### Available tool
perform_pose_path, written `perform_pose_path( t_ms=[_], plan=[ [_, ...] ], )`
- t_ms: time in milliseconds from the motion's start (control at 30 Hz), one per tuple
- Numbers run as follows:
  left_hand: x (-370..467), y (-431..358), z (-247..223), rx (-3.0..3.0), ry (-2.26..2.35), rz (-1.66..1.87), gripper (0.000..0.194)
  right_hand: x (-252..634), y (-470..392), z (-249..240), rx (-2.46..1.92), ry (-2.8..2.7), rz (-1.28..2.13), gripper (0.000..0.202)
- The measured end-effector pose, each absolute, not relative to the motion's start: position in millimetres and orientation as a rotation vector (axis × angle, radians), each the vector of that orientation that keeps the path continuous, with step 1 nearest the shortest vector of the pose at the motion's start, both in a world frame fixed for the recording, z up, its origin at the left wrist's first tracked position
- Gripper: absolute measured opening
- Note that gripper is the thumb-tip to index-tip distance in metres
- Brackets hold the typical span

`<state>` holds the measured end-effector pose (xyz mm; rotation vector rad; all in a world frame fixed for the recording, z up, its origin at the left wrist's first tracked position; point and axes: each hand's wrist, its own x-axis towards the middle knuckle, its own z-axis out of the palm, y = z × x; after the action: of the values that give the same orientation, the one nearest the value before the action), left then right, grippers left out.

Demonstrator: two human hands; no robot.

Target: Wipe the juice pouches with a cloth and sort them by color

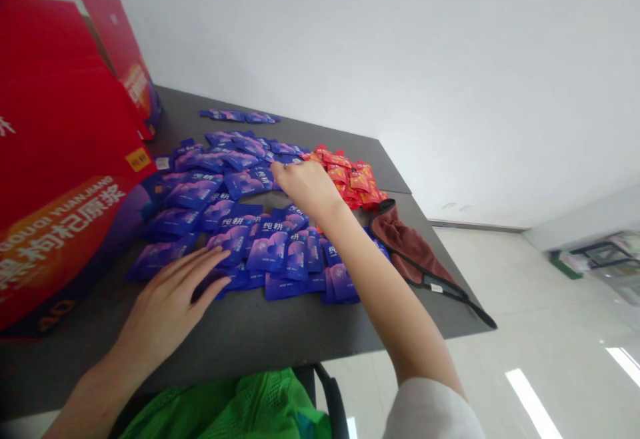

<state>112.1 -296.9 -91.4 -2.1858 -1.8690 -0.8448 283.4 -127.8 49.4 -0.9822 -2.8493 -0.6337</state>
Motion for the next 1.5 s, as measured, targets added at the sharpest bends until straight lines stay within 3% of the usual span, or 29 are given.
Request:
perform_pose_path(
  t_ms=[100, 200, 367, 500, 733, 933, 1000, 1167, 1400, 1500],
  plan=[
    [115, -298, -88, -2.188, -1.851, -0.810, 0.039, 292, -168, 65, -0.977, -2.751, -0.845, 0.031],
    [117, -300, -88, -2.180, -1.859, -0.780, 0.041, 295, -211, 41, -0.757, -2.811, -0.892, 0.030],
    [118, -305, -95, -2.168, -1.857, -0.882, 0.049, 295, -251, -24, -0.631, -2.941, -0.706, 0.023],
    [117, -305, -95, -2.251, -1.787, -0.848, 0.047, 293, -259, -33, -0.606, -2.874, -0.424, 0.033],
    [121, -295, -81, -2.263, -1.680, -0.704, 0.047, 328, -206, -12, -0.776, -2.624, 0.040, 0.026],
    [126, -292, -81, -2.251, -1.664, -0.655, 0.043, 329, -116, -8, -0.940, -2.959, 0.152, 0.057],
    [125, -291, -83, -2.263, -1.660, -0.665, 0.045, 317, -105, -11, -0.957, -3.113, 0.155, 0.065],
    [122, -288, -85, -2.298, -1.699, -0.671, 0.045, 310, -97, -19, -0.923, -3.197, 0.147, 0.063],
    [121, -285, -85, -2.291, -1.705, -0.654, 0.046, 319, -95, -38, -0.851, -3.186, -0.167, 0.056],
    [121, -285, -86, -2.281, -1.712, -0.672, 0.046, 319, -99, -37, -0.839, -3.212, -0.317, 0.041]
  ],
)
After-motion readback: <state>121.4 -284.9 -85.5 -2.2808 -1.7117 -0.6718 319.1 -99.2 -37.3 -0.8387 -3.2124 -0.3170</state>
